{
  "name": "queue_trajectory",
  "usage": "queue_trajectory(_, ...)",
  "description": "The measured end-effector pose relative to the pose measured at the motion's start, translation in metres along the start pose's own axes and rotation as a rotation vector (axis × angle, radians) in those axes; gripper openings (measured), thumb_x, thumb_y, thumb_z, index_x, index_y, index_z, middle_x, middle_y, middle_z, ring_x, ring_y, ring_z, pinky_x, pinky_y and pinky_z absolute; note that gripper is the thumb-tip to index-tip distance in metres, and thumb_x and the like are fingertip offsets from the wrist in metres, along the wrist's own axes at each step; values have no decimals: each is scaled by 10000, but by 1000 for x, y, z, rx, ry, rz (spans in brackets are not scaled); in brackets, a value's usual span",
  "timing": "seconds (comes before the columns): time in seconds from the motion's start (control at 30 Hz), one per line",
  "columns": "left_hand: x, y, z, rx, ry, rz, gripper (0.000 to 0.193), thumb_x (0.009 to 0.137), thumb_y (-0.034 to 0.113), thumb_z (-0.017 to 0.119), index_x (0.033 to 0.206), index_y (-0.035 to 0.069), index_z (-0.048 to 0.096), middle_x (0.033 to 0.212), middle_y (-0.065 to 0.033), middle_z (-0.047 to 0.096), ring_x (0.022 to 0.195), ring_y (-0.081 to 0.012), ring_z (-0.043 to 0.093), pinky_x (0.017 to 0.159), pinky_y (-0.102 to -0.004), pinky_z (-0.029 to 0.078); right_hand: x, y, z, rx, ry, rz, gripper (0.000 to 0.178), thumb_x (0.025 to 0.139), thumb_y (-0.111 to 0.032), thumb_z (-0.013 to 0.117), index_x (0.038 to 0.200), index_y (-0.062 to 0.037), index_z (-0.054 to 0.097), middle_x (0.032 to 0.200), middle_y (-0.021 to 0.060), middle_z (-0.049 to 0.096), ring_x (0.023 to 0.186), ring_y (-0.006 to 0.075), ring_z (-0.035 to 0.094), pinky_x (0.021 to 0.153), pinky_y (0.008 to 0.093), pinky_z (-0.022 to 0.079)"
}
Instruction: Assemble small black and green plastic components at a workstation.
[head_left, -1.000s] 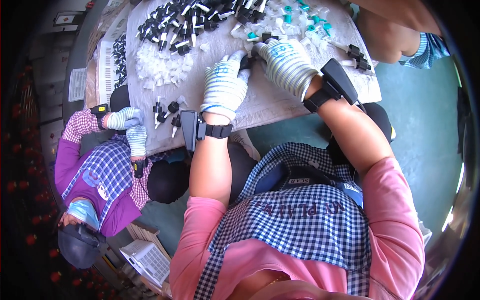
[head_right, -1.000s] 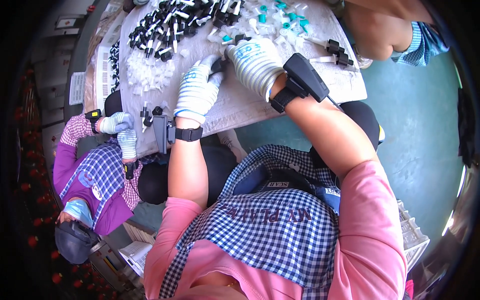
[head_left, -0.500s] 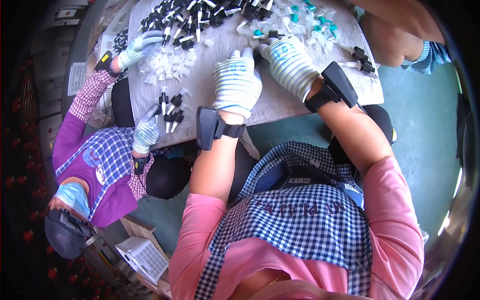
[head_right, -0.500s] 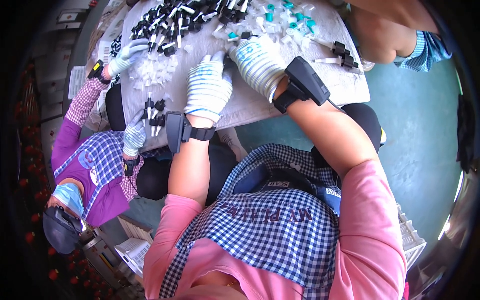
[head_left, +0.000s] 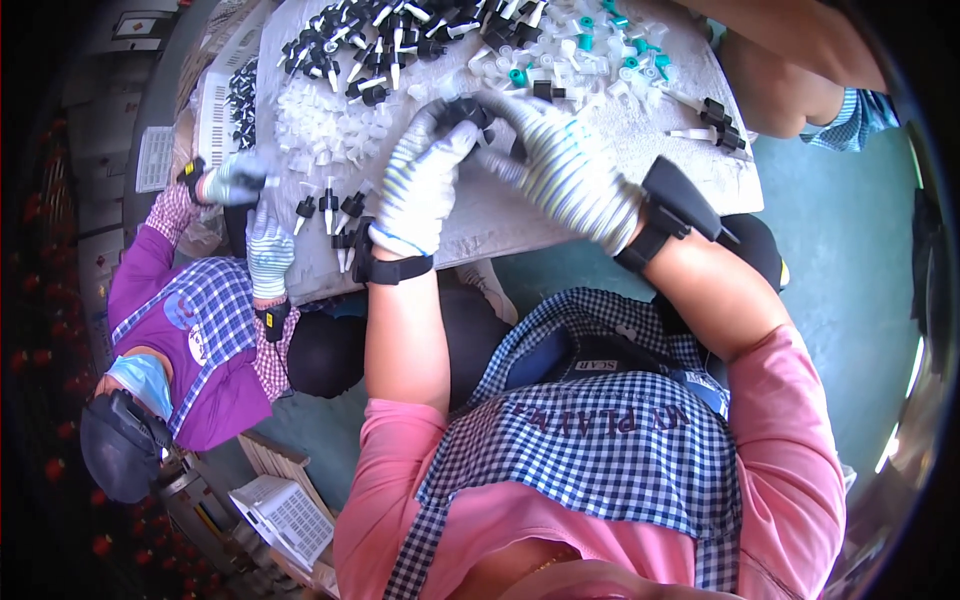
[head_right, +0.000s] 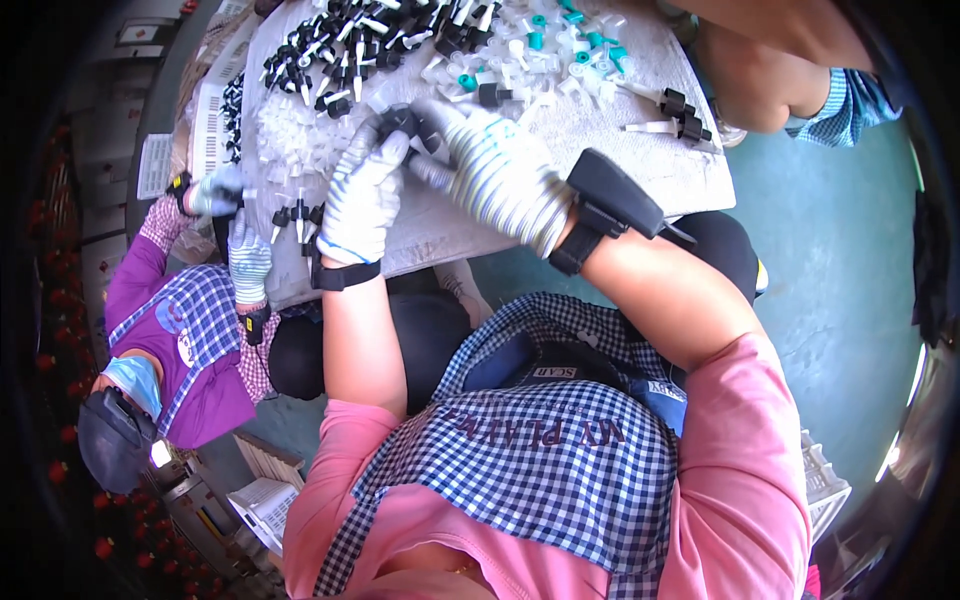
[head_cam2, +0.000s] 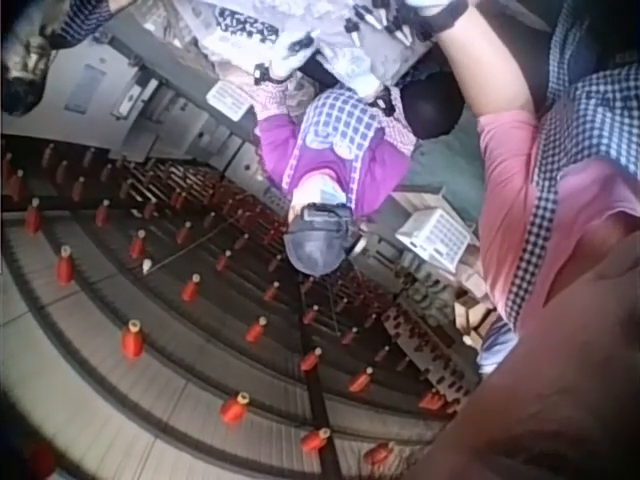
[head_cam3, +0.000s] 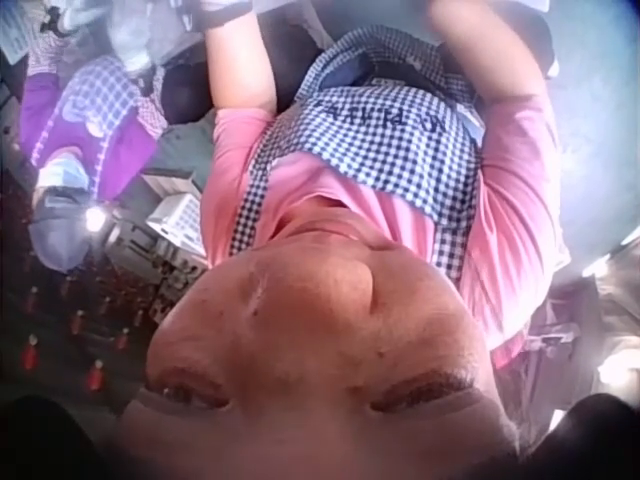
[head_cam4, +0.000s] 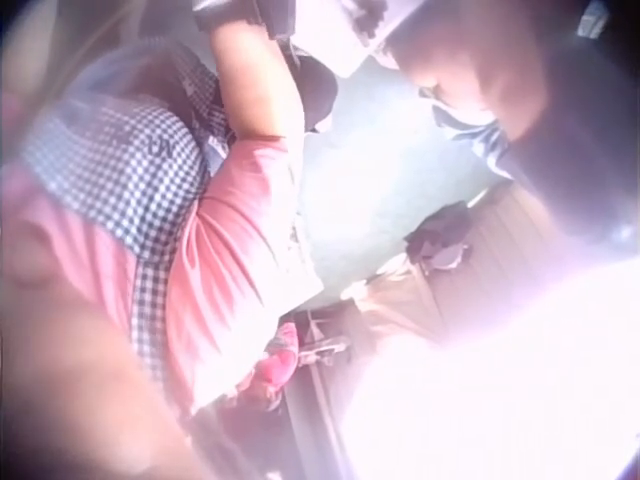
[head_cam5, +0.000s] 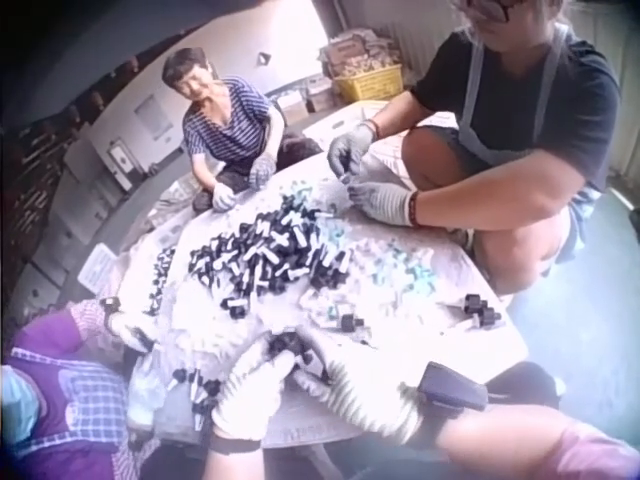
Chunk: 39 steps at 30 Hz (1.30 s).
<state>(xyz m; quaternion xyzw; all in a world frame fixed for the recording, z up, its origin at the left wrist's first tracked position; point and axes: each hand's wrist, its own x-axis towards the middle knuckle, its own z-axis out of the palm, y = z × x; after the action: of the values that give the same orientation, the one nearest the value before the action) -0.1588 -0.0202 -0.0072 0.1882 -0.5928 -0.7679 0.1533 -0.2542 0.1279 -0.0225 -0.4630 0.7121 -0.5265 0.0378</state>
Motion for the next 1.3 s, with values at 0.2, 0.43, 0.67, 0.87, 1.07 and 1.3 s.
queue_trajectory(0.2, -9, -13, -26, 35, -188, -69, 337, 921, 85, 656, 1248, 9, 627, 1153, -78, 683, 1066, -149, 629, 968, -262, 468, -16, -6, 10, 177, -53, 161, 557, 869, -273, 702, 1344, -65, 500, 939, 202, 691, 899, 381, 673, 780, 425, 531)
queue_trajectory(0.43, -6, -8, -38, 196, 8, -74, 272, 974, 155, 583, 1201, 25, 659, 1169, -93, 683, 1078, -157, 636, 938, -278, 492, -14, 6, 26, -18, -171, 137, 391, 859, -215, 708, 1209, -84, 596, 905, 190, 688, 843, 362, 678, 720, 428, 528)
queue_trajectory(0.67, 12, -4, -3, 746, -25, 167, 638, 985, 582, 431, 1049, 6, 698, 956, -181, 724, 947, -324, 692, 820, -421, 513, -19, -3, 38, -49, -234, 7, 236, 874, -238, 654, 1034, -65, 638, 852, 188, 675, 812, 372, 658, 708, 472, 509)
queue_trajectory(0.87, 18, -7, 43, 1266, -48, 113, 585, 994, 532, 443, 971, 7, 699, 823, -258, 672, 840, -428, 649, 746, -456, 511, -28, 30, 50, -81, -172, -159, 274, 876, -287, 626, 997, -46, 674, 856, 172, 686, 760, 360, 661, 687, 437, 519)
queue_trajectory(1.07, 18, -12, 23, 1155, -104, 212, 555, 1004, 481, 432, 960, -15, 677, 841, -248, 683, 815, -417, 657, 749, -461, 511, -28, 13, 44, -31, -226, 24, 249, 834, -245, 657, 966, -35, 685, 907, 184, 682, 842, 349, 660, 740, 431, 519)
queue_trajectory(1.3, 17, -19, 26, 1221, -34, 248, 560, 1001, 470, 461, 869, -26, 685, 774, -186, 701, 760, -347, 682, 758, -414, 518, -33, 17, 46, -93, -339, 42, 240, 822, -223, 664, 954, -24, 683, 913, 194, 678, 846, 366, 654, 746, 434, 516)
